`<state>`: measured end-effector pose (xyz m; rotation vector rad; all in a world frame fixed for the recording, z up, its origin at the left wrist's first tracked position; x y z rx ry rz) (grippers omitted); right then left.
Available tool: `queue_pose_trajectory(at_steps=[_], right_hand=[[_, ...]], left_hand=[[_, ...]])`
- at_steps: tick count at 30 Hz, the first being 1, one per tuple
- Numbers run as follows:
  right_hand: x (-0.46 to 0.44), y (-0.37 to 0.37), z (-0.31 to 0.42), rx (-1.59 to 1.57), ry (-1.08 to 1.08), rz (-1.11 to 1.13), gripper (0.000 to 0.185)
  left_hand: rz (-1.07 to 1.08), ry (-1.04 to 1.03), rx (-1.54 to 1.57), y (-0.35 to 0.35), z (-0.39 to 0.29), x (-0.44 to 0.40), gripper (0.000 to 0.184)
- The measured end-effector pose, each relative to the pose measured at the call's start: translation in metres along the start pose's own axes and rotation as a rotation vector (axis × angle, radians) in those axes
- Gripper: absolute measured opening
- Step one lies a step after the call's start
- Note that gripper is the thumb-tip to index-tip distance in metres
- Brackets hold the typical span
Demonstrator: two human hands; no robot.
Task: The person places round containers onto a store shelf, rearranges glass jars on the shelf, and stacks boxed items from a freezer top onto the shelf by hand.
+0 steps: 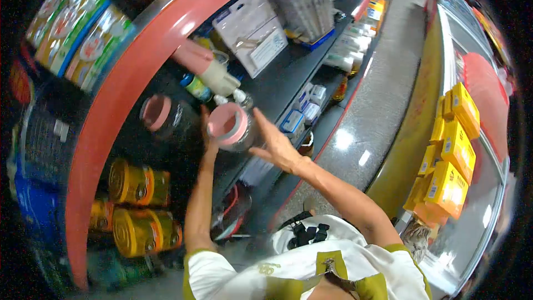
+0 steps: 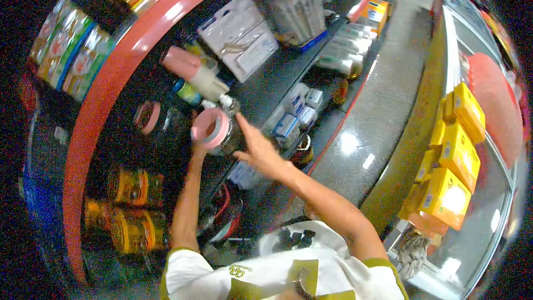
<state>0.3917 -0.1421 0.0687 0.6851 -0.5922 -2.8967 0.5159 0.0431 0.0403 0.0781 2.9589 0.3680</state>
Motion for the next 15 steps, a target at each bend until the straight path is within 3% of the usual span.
queue_pose_trajectory(at_steps=[6,7,8,10,13,15], right_hand=[[-0.003,-0.004,-0.008,-0.030,-0.048,0.015,0.099],[-0.004,-0.006,-0.010,-0.017,-0.060,0.019,0.101],[-0.003,-0.007,-0.010,0.001,-0.015,0.021,0.103],[-0.002,-0.007,-0.009,0.006,0.006,0.014,0.105],[-0.003,-0.008,-0.007,-0.070,-0.056,0.066,0.107],[-0.006,-0.006,-0.003,-0.064,-0.063,0.068,0.109]], left_hand=[[0.466,-0.308,-0.667,0.023,-0.020,0.040,0.049],[0.462,-0.310,-0.790,0.039,-0.022,0.041,0.033],[0.467,0.122,-0.656,0.063,0.004,0.035,0.041],[0.254,0.686,-0.760,0.102,-0.009,0.055,0.054],[-0.100,0.369,-1.163,0.146,-0.026,0.053,0.066],[-0.205,0.091,-1.072,0.146,-0.032,0.051,0.069]])
Point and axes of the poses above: each hand's wrist, its own x-axis away from the middle knuckle, its own y-axis out of the back of the hand, z = x × y, the point moved 9 cm from there along -x, towards the middle knuckle, and after that the axes turned 1 degree about x, right-handed, at the moved point
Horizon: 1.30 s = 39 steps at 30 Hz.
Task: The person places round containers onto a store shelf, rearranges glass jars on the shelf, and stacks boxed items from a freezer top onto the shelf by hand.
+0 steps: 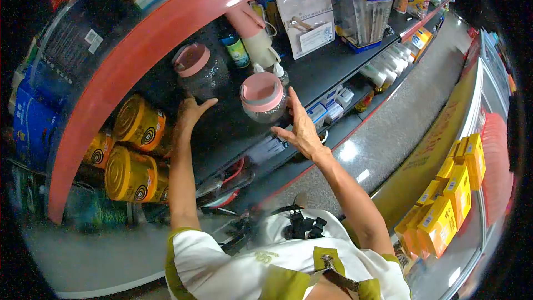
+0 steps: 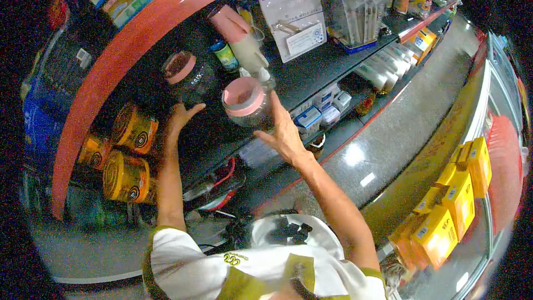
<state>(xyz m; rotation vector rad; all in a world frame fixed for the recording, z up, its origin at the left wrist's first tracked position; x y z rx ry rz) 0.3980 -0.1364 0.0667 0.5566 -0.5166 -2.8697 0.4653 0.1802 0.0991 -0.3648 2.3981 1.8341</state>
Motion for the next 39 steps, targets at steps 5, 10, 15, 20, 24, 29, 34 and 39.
queue_pose_trajectory(at_steps=[5,10,15,20,24,29,34,39], right_hand=[[-0.010,0.001,0.005,-0.005,-0.063,0.002,0.111],[-0.013,0.001,0.001,-0.009,-0.047,-0.001,0.114],[-0.014,0.002,0.009,0.077,-0.048,-0.020,0.113],[-0.019,0.000,0.012,0.139,0.087,0.002,0.096],[-0.033,0.018,-0.002,0.058,0.027,0.105,0.081],[-0.078,0.037,-0.024,0.207,0.069,-0.080,0.070],[-0.111,0.020,-0.044,0.226,0.072,-0.023,0.063],[-0.117,0.015,-0.059,0.306,0.178,-0.129,0.052]], left_hand=[[-0.017,-0.133,0.897,-0.057,0.005,-0.025,0.076],[0.030,-0.002,0.861,-0.044,-0.036,-0.015,0.072],[0.018,-0.048,0.918,-0.064,-0.028,-0.028,0.070],[0.048,-0.025,1.133,-0.055,-0.043,-0.004,0.060],[-0.023,0.100,0.649,-0.055,-0.024,0.015,0.045],[-0.100,0.044,1.024,-0.058,-0.045,0.035,0.048],[-0.075,0.018,1.212,-0.092,-0.047,0.037,0.071],[-0.026,0.120,1.282,-0.109,-0.032,0.032,0.081]])
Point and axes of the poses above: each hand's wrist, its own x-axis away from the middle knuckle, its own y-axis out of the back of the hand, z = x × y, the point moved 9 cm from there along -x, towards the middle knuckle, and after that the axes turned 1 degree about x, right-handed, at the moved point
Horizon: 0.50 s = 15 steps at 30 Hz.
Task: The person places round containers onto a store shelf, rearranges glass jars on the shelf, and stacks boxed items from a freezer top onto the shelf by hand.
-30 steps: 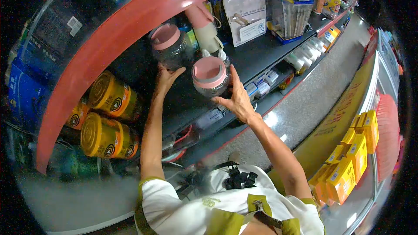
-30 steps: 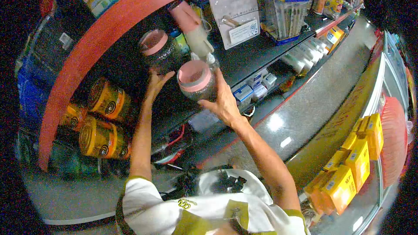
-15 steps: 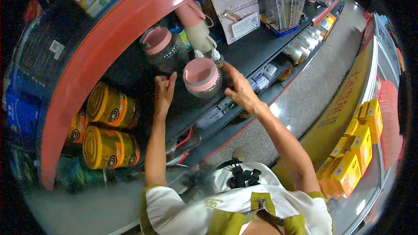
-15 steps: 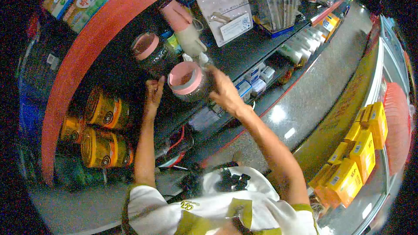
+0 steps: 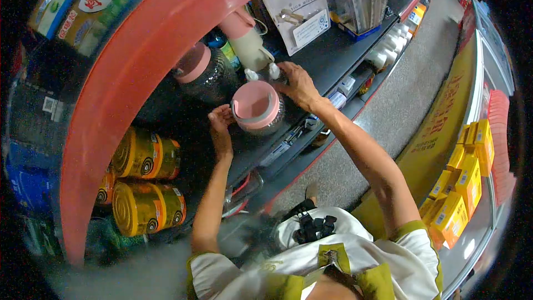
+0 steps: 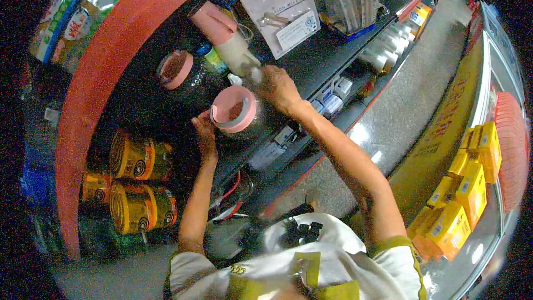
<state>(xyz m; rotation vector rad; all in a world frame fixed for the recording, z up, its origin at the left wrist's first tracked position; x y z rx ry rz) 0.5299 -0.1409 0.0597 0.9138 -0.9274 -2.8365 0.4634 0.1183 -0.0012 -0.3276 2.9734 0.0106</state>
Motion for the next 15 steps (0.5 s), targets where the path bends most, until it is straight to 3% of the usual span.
queue_pose_trajectory(at_steps=[6,9,12,15], right_hand=[[-0.009,0.038,-0.045,0.110,-0.191,-0.149,0.049],[-0.001,0.060,-0.028,0.215,-0.179,-0.248,0.054],[-0.004,0.082,0.033,0.191,-0.055,-0.314,0.059],[-0.024,0.034,0.035,-0.157,-0.031,-0.003,0.048]], left_hand=[[-0.032,-0.006,-0.001,-0.007,-0.016,0.005,0.079],[-0.041,0.001,-0.005,-0.007,-0.020,0.008,0.076],[-0.073,0.000,-0.008,-0.004,-0.016,0.007,0.072],[-0.051,-0.020,-0.037,-0.005,-0.017,0.007,0.071]])
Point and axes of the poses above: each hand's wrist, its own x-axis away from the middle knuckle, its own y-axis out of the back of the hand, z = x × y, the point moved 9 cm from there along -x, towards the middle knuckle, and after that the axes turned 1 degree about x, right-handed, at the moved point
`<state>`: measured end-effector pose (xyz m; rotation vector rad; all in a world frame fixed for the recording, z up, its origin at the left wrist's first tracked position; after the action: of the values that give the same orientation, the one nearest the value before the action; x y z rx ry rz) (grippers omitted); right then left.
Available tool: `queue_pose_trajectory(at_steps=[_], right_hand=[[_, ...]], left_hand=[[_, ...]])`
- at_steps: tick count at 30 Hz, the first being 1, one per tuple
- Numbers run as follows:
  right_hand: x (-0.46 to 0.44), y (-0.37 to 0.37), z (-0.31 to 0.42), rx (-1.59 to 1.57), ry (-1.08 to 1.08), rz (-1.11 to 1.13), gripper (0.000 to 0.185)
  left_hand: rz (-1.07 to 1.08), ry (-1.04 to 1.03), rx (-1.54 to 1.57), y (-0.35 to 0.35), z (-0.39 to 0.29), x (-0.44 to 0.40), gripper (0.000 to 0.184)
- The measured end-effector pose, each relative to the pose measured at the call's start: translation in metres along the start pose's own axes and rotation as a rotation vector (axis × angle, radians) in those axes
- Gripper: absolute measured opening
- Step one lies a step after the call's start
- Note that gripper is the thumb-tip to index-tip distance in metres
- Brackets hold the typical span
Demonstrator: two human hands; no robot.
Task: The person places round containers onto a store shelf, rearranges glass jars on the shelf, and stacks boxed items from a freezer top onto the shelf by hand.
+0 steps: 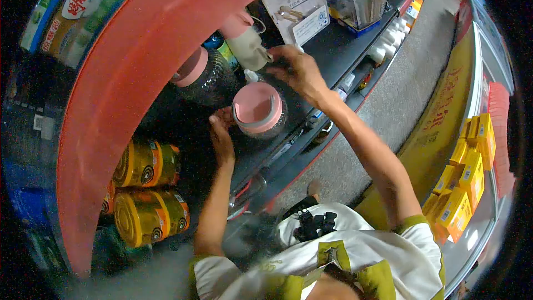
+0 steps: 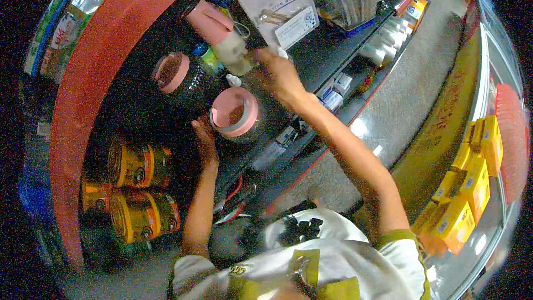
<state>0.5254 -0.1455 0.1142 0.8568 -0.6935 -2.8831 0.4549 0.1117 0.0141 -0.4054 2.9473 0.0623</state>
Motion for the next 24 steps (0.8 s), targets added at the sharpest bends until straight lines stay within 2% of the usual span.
queue_pose_trajectory(at_steps=[1,4,6,10,13,14,17,20,22,23,24], right_hand=[[-0.007,-0.017,0.001,-0.099,0.006,0.121,0.046],[-0.022,-0.043,0.013,-0.153,-0.031,0.294,0.040],[-0.028,-0.056,0.010,-0.070,0.026,0.308,0.040],[-0.025,-0.067,-0.003,0.051,0.185,0.225,0.038],[-0.022,-0.054,-0.035,0.226,-0.108,0.262,0.032],[-0.023,-0.051,-0.042,0.336,-0.123,0.242,0.031],[-0.017,-0.025,-0.032,0.413,-0.135,0.135,0.032],[-0.013,-0.025,-0.057,0.435,-0.193,0.080,0.038],[-0.003,-0.004,-0.028,0.372,-0.110,-0.066,0.042],[0.006,0.007,-0.010,0.341,-0.067,-0.136,0.043],[0.018,0.009,-0.008,0.251,-0.127,-0.079,0.044]], left_hand=[[0.019,-0.016,-0.012,-0.001,-0.003,-0.002,0.071],[0.014,0.011,-0.092,0.001,-0.011,0.000,0.071],[0.046,-0.012,-0.013,0.000,-0.008,-0.003,0.071],[0.023,0.036,0.015,-0.002,-0.006,0.002,0.071],[0.079,0.005,0.047,-0.010,-0.019,0.007,0.065],[0.082,-0.012,0.024,-0.010,-0.019,0.007,0.064],[0.156,-0.093,-0.040,-0.017,-0.018,0.008,0.065],[0.292,-0.221,-0.043,-0.026,-0.023,0.016,0.077],[0.326,-0.285,0.023,-0.030,-0.033,0.021,0.091],[0.351,-0.239,0.008,-0.033,-0.033,0.023,0.093],[0.371,-0.194,-0.004,-0.037,-0.035,0.026,0.096]])
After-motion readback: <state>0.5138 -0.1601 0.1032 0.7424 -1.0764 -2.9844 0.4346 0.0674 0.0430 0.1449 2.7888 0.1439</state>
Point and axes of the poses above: each hand's wrist, its own x-axis away from the middle knuckle, its own y-axis out of the back of the hand, z = x × y, the point moved 9 cm from there along -x, towards the middle knuckle, and after that the axes turned 1 degree about x, right-handed, at the moved point
